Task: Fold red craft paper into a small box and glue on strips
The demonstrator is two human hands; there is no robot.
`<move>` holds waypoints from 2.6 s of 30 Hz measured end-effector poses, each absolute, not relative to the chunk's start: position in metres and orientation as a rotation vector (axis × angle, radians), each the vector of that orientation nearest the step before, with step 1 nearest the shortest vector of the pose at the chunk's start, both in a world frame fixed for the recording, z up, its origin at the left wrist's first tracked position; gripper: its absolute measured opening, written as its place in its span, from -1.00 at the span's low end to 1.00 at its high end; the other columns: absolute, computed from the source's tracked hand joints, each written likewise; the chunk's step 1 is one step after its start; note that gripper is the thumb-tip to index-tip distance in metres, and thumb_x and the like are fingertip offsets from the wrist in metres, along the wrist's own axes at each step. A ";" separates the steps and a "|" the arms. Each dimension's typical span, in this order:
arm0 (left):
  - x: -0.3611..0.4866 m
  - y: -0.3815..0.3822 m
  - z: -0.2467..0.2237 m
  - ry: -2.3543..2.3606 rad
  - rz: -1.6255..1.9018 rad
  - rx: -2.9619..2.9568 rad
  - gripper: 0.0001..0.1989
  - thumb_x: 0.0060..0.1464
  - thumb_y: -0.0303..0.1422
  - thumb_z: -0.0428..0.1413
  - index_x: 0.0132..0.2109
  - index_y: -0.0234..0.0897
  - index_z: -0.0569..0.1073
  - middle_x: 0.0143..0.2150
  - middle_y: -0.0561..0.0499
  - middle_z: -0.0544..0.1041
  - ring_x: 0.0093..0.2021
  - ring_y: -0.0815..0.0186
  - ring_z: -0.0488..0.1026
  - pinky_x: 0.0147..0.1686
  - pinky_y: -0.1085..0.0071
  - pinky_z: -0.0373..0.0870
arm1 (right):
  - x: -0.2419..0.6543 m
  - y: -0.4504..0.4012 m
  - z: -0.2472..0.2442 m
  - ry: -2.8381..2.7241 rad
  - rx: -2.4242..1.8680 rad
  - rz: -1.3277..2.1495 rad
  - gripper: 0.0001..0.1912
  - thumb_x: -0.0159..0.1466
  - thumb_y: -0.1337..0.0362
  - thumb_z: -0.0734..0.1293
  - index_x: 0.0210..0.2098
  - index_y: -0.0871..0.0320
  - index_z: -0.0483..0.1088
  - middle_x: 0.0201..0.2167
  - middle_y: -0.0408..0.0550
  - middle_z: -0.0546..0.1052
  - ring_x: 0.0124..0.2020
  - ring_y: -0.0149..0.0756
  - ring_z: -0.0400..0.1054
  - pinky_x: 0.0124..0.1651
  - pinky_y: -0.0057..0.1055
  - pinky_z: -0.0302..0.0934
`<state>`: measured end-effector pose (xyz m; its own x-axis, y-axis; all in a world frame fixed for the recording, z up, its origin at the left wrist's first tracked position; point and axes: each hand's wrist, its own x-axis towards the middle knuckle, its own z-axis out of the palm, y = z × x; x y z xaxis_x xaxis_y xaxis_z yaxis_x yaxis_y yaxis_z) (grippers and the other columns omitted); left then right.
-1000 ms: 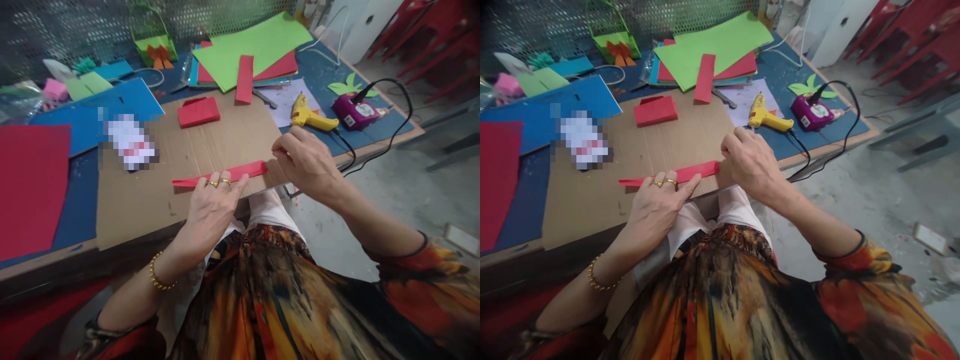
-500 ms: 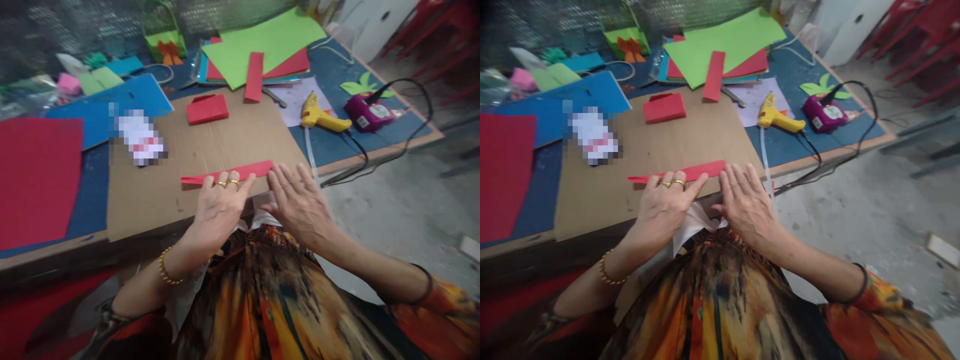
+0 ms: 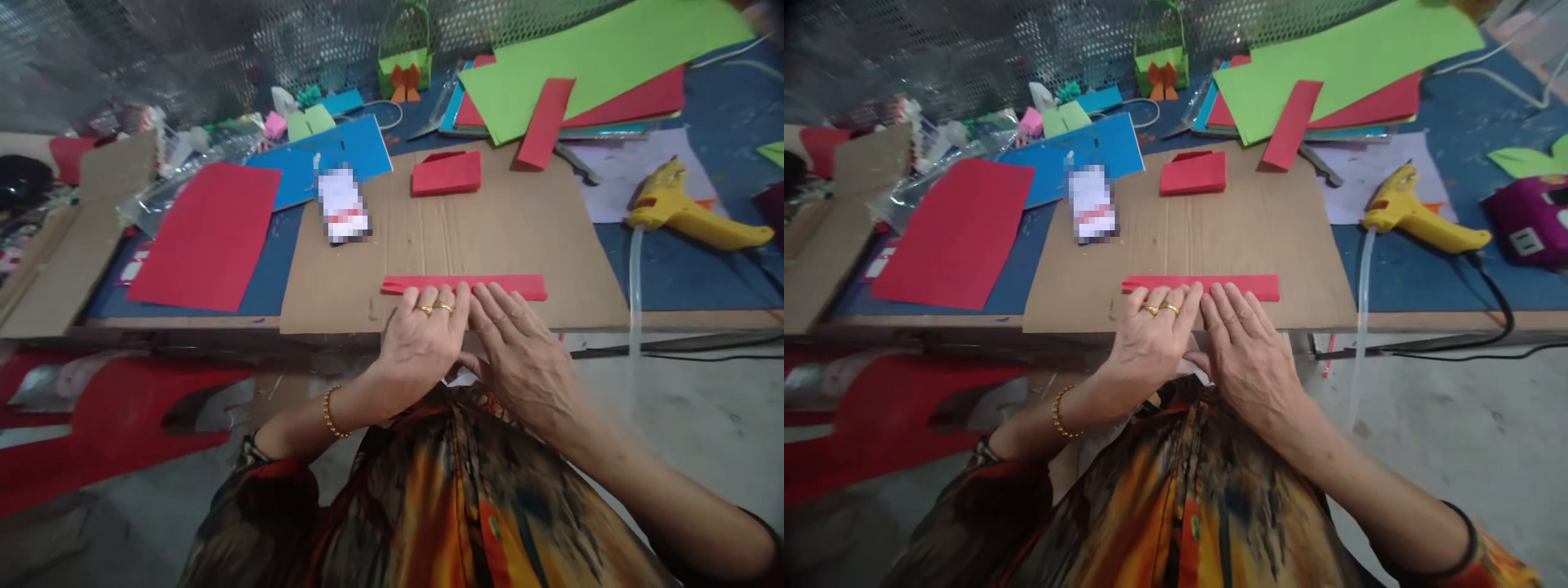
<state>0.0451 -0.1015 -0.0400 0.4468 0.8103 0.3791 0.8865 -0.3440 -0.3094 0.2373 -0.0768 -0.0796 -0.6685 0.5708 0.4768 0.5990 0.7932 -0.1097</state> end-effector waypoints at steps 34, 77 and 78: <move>-0.005 -0.067 -0.022 -2.140 -0.279 -2.320 -0.80 0.43 -0.37 0.04 -0.17 -0.26 0.53 -0.06 -0.19 0.55 0.04 -0.04 0.40 0.01 0.04 0.29 | 0.214 -0.085 -0.063 -2.477 -1.084 -0.331 -0.48 0.52 0.18 0.29 0.35 0.39 0.40 0.32 0.40 0.50 0.34 0.19 0.44 0.36 0.07 0.37; 0.015 -0.115 -0.074 -1.589 -0.523 -2.081 -0.36 0.48 0.00 -0.02 0.30 -0.53 0.49 0.33 -0.40 0.55 0.42 -0.12 0.44 0.50 -0.14 0.18 | 0.214 -0.087 -0.073 -2.492 -1.060 -0.432 -0.45 0.48 0.28 0.34 0.37 0.46 0.33 0.33 0.52 0.46 0.38 0.26 0.38 0.41 0.11 0.28; 0.014 -0.115 -0.073 -1.580 -0.519 -2.062 -0.38 0.48 -0.03 0.01 0.28 -0.55 0.50 0.31 -0.41 0.56 0.40 -0.12 0.45 0.49 -0.13 0.18 | 0.214 -0.086 -0.073 -2.489 -1.060 -0.431 -0.45 0.48 0.27 0.34 0.37 0.46 0.33 0.33 0.52 0.46 0.38 0.26 0.38 0.41 0.11 0.28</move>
